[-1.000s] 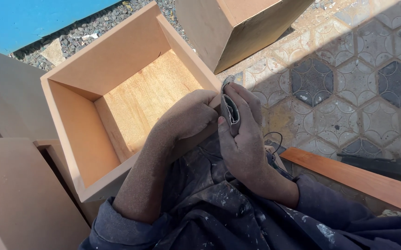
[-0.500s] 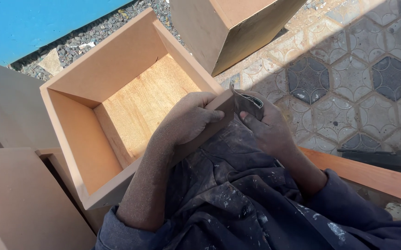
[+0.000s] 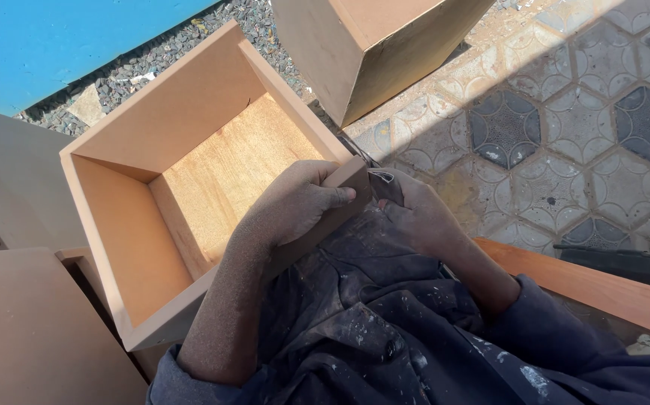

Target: The person sands the edges and corners of a small wooden box using a folded sanding pad. They rotate the box to reach different sides and continue sanding the same box throughout the clip.

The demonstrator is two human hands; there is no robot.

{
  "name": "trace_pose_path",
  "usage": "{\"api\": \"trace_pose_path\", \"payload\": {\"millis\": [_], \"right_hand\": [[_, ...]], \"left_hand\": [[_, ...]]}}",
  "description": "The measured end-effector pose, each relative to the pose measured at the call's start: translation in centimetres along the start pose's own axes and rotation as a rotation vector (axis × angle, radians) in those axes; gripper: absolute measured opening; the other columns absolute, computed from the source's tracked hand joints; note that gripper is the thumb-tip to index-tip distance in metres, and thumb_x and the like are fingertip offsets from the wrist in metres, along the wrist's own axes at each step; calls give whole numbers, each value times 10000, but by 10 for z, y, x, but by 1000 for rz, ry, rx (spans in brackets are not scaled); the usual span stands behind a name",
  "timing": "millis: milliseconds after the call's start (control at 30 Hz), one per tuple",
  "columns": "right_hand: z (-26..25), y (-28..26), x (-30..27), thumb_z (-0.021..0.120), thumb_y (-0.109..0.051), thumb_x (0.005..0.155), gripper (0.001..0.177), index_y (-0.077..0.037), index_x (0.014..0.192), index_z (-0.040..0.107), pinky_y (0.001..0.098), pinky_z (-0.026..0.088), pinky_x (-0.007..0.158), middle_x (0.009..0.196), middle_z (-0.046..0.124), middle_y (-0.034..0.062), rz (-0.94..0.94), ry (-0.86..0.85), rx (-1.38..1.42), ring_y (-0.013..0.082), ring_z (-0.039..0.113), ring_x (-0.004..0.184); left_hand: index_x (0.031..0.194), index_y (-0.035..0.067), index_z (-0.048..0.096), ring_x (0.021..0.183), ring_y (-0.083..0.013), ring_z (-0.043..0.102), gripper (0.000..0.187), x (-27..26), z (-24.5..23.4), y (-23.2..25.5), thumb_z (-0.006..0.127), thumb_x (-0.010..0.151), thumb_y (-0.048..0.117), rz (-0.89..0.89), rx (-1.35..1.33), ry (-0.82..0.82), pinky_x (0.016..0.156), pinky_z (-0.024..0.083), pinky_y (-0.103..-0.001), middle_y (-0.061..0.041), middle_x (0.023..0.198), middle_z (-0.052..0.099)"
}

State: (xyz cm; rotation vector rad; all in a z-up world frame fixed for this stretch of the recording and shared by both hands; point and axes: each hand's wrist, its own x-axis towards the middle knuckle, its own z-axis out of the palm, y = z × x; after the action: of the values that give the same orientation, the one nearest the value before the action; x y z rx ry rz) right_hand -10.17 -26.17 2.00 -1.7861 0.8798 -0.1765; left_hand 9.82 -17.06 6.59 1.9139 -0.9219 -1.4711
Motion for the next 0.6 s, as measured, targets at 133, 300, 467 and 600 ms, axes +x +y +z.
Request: {"api": "trace_pose_path", "payload": {"millis": [133,300,467,600], "right_hand": [[-36,-55,-7,738,-110,932,319,-97,1248,697,249,571,655,895,753,113,-167,109,333,133,693,771],[-21,-35,4,650,-47,939,367,-59,1305,668,417,577,899,1067,728,141,-135,54,204,235,690,1036],[-10,20,0,620,-71,924,345,-106,1263,676,472,524,852,989,715,179,92,-66,40,313,678,982],[-45,-13,-7,682,80,879,298,2,1165,651,288,606,637,948,735,210,-289,45,590,225,748,872]], "left_hand": [[931,119,764,828,-205,656,202,-12,10,7,693,869,298,-20,-9,-16,785,525,-345,-75,756,679],[1009,194,798,898,-169,659,259,0,9,-15,737,854,393,15,-28,72,846,541,-338,-36,816,707],[1064,167,791,956,-230,692,305,-13,9,1,704,868,384,39,8,106,892,546,-389,-86,865,729],[1057,138,753,988,-408,718,392,-20,21,2,670,885,480,122,241,215,854,565,-490,-193,891,735]]}}
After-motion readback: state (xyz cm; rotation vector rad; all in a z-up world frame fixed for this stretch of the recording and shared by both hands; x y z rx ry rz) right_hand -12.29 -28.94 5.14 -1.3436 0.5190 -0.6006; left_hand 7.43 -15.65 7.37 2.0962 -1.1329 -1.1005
